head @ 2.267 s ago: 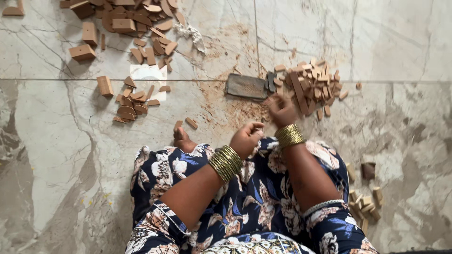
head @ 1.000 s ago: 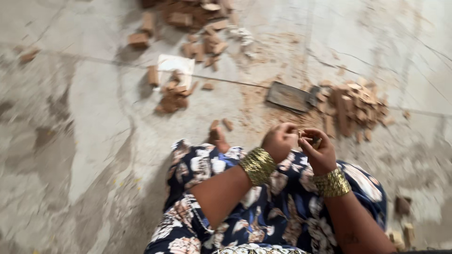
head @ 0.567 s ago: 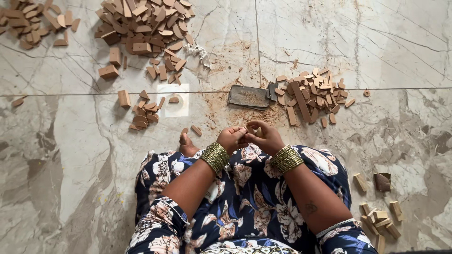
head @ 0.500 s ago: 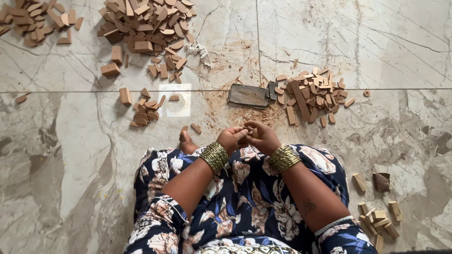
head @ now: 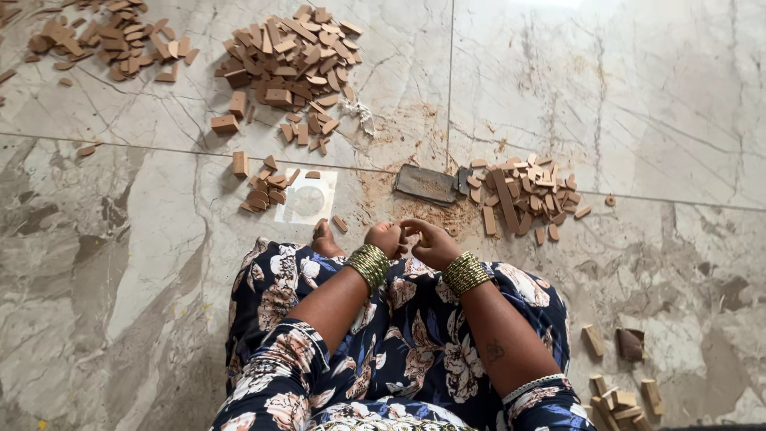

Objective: The person sits on the floor and repeatedly rubs small wooden pieces against a fixed metal blade to shape their edges. They pick up pieces from a pile, rub them against the blade, and place the shaped pieces into a separate pile.

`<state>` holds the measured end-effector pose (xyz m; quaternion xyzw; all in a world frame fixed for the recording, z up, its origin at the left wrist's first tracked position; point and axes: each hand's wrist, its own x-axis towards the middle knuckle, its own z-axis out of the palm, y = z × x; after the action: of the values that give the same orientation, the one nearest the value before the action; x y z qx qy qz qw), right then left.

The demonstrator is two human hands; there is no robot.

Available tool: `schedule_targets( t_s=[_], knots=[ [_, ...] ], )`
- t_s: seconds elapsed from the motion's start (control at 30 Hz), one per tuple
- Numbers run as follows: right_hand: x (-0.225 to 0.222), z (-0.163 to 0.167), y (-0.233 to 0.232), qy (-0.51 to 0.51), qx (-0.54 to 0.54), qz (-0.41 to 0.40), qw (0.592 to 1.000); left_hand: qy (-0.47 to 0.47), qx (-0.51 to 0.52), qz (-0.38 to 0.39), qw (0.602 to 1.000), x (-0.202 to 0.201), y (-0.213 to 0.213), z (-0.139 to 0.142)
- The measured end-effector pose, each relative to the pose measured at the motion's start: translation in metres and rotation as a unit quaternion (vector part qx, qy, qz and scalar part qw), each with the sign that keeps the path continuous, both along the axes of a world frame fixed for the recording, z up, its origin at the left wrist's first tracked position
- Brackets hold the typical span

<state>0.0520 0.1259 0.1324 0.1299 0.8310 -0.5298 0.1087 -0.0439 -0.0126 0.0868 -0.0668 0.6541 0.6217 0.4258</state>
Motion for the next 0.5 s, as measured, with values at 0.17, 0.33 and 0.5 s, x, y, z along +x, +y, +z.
schedule_targets(
  t_s=[0.17, 0.33, 0.5],
  knots=[
    [-0.008, -0.014, 0.010, 0.046, 0.022, -0.077, 0.996, 0.042, -0.057, -0.062, 0.996, 0.007, 0.006, 0.009],
    [-0.009, -0.020, 0.017, 0.066, -0.039, -0.162, 0.984, 0.019, -0.022, -0.080, 0.996, 0.008, 0.011, -0.008],
    [-0.008, -0.024, 0.025, 0.105, -0.020, -0.205, 0.973, 0.021, 0.009, -0.080, 0.997, 0.009, 0.013, -0.020]
  ],
)
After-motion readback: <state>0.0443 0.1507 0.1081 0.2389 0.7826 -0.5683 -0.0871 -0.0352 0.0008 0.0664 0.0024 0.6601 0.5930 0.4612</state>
